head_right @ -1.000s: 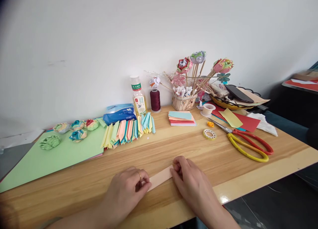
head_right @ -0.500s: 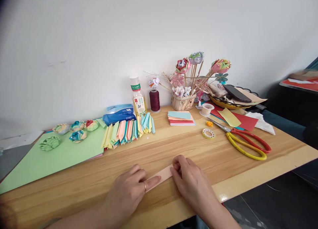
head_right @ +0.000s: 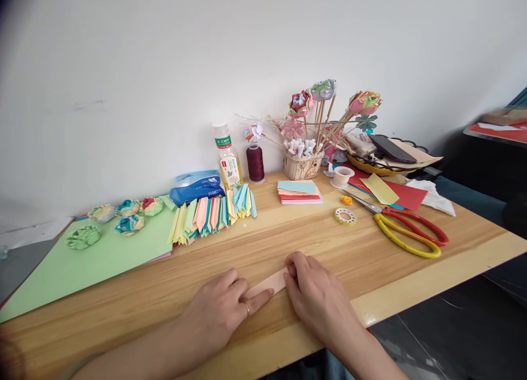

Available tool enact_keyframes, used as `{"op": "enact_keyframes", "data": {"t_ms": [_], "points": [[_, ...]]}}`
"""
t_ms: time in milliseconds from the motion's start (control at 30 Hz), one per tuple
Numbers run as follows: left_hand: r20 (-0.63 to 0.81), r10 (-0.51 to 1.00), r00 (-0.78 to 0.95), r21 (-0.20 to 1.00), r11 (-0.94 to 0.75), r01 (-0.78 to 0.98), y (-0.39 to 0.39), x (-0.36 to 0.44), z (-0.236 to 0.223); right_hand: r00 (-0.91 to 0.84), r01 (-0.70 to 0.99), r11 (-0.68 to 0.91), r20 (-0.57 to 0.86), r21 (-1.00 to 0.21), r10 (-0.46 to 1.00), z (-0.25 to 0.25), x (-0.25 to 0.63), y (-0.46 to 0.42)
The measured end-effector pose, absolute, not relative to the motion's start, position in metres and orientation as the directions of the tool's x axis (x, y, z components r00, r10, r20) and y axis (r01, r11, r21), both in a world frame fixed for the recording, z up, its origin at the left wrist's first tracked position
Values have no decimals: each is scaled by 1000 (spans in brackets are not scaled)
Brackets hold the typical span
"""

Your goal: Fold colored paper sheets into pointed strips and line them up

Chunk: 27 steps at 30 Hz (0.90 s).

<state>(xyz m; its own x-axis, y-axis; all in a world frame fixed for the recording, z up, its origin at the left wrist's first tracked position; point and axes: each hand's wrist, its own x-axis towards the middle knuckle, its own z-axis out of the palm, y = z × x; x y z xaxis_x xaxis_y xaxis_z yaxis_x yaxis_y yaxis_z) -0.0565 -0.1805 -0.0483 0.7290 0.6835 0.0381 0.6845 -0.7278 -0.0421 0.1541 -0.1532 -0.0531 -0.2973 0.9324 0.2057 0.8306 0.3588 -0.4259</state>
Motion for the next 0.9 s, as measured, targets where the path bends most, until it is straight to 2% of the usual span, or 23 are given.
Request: {"op": "enact_keyframes", "data": {"t_ms": [100,200,267,333,400,467,700,900], "points": [[34,686,727,-54,-725,686,-181,-56,-47,-279,838,353,228,-416,933,-55,159,-150],[0,684,730,-57,-729,682,-181,-56,-45,-249,836,383,349,-394,904,-57,169,-153],[-15,680,733,-63,-732,678,-180,-56,-44,-319,813,492,469,-312,824,-58,173,-161],[-15,674,739,-61,-738,672,-179,-56,-43,-496,738,652,516,-175,699,-59,173,-172],[-14,671,741,-58,-741,669,-179,-56,-43,-674,635,769,439,-66,594,-59,170,-182],[-1,672,741,-82,-738,669,-182,-54,-42,-755,586,810,348,-23,556,-58,167,-188],[132,649,749,-311,-691,653,-211,-50,-49,-792,562,823,236,-78,563,-52,174,-182],[160,748,644,-339,-571,748,-232,-56,-57,-814,535,839,201,-101,544,-48,188,-177]]}}
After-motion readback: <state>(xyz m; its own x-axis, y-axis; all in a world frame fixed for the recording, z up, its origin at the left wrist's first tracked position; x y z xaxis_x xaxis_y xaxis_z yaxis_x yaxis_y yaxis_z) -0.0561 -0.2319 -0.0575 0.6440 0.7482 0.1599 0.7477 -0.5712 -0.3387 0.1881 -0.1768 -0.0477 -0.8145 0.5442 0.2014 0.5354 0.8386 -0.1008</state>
